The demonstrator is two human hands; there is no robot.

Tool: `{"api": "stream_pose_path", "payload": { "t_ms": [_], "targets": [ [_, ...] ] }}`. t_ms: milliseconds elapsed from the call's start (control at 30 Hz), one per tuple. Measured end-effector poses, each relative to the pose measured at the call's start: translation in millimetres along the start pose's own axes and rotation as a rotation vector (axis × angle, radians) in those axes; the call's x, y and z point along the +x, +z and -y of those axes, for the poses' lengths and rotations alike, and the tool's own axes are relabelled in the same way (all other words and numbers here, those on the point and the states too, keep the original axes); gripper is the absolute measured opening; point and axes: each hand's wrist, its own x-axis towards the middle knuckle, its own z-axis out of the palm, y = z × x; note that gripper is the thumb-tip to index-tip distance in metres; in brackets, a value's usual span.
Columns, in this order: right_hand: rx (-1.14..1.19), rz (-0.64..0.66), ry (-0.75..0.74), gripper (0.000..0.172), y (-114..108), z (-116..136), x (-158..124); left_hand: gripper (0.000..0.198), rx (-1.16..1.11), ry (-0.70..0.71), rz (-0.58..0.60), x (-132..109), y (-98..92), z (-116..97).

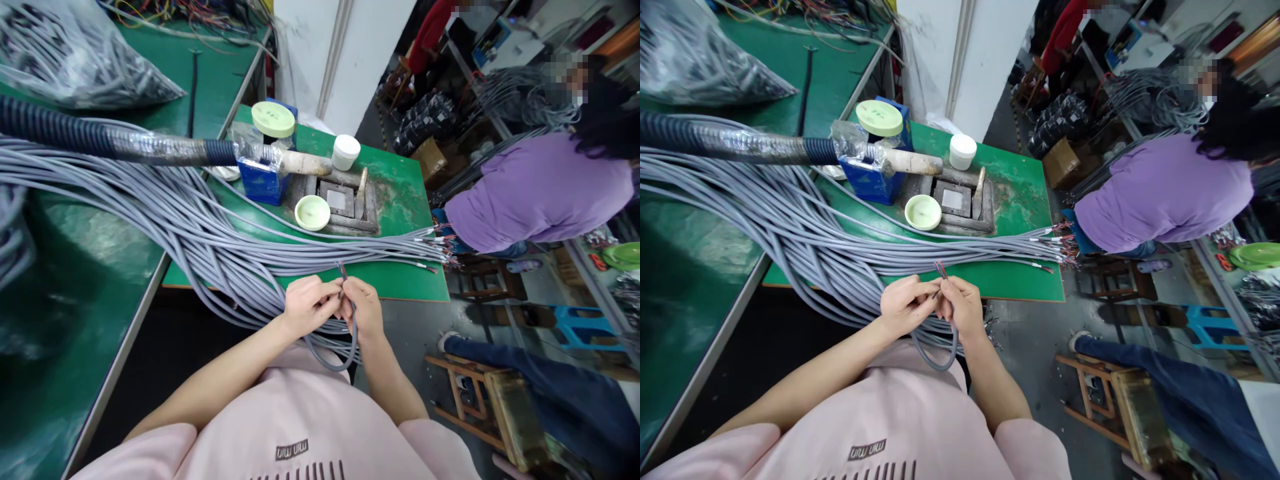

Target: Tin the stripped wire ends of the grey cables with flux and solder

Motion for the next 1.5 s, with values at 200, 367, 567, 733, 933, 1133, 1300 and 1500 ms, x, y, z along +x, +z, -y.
{"api": "stream_pose_path", "payload": {
  "t_ms": [200,367,567,733,933,1133,1300,1500],
  "targets": [
    [-0.116,-0.197,-0.165,0.021,0.1,-2.8,-0.5,0.019,-0.523,-0.504,-0.088,-2.4,15.7,-9.3],
    [-0.39,-0.183,-0.478,0.015,-7.5,8.1,-4.0,0.023,-0.724,-0.633,-0.023,3.2,13.5,-7.9],
    [-0.489,-0.174,-0.598,0.011,-8.5,11.7,-2.6,0.026,-0.723,-0.628,0.033,3.3,6.2,-3.1],
    [-0.489,-0.221,-0.583,0.009,-4.6,5.2,1.9,0.032,-0.738,-0.651,0.003,0.7,9.5,-1.1],
    [-0.432,-0.228,-0.525,0.012,1.8,8.1,8.6,0.033,-0.825,-0.684,-0.059,-0.1,15.2,3.6],
    [-0.529,-0.14,-0.498,0.022,5.3,26.3,25.3,0.028,-0.641,-0.562,-0.05,11.4,5.9,0.6],
    [-0.723,-0.077,-0.579,0.022,5.0,57.4,67.3,0.012,-0.083,-0.183,0.041,19.2,-17.0,9.2],
    [-1.03,0.049,-0.517,0.023,14.3,75.6,133.6,0.01,0.273,0.068,0.153,19.0,-29.1,21.9]
  ]
}}
